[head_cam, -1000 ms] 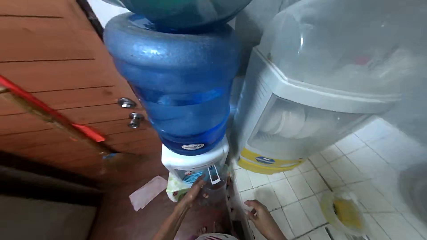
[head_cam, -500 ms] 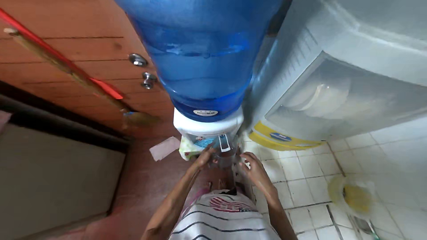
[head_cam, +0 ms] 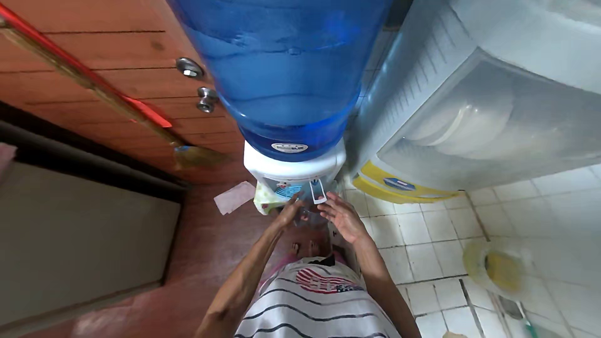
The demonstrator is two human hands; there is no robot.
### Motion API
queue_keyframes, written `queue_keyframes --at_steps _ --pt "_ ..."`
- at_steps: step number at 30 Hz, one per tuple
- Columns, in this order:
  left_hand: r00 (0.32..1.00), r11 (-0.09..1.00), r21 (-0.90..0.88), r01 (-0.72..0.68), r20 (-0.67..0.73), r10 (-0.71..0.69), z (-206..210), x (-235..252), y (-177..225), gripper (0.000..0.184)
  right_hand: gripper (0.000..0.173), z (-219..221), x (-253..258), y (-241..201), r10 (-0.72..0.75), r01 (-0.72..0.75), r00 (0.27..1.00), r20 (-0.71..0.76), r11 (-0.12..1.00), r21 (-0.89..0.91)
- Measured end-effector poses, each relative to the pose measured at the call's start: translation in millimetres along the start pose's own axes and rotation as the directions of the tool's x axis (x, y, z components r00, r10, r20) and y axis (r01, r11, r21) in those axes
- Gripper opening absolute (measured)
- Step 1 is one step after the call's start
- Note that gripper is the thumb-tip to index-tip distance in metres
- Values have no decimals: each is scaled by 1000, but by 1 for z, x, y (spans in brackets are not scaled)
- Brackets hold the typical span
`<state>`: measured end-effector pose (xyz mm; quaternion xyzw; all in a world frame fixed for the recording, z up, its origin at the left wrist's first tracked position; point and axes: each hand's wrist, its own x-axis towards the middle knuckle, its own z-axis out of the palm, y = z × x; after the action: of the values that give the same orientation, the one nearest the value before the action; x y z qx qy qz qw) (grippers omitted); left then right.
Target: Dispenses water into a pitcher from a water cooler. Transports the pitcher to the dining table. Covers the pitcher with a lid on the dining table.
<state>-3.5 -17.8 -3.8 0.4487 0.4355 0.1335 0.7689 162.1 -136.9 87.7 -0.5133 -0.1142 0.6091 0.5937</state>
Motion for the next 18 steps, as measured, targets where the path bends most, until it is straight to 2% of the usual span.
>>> queue_keyframes --at_steps 9,18 --pt "1000 999 -33 -9 -3 9 -2 -9 2 58 39 -5 6 -1 4 -9 998 -67 998 -69" --pt "999 994 -102 32 -6 -33 -5 -12 -2 59 39 1 2 -8 23 -25 997 -67 999 -21"
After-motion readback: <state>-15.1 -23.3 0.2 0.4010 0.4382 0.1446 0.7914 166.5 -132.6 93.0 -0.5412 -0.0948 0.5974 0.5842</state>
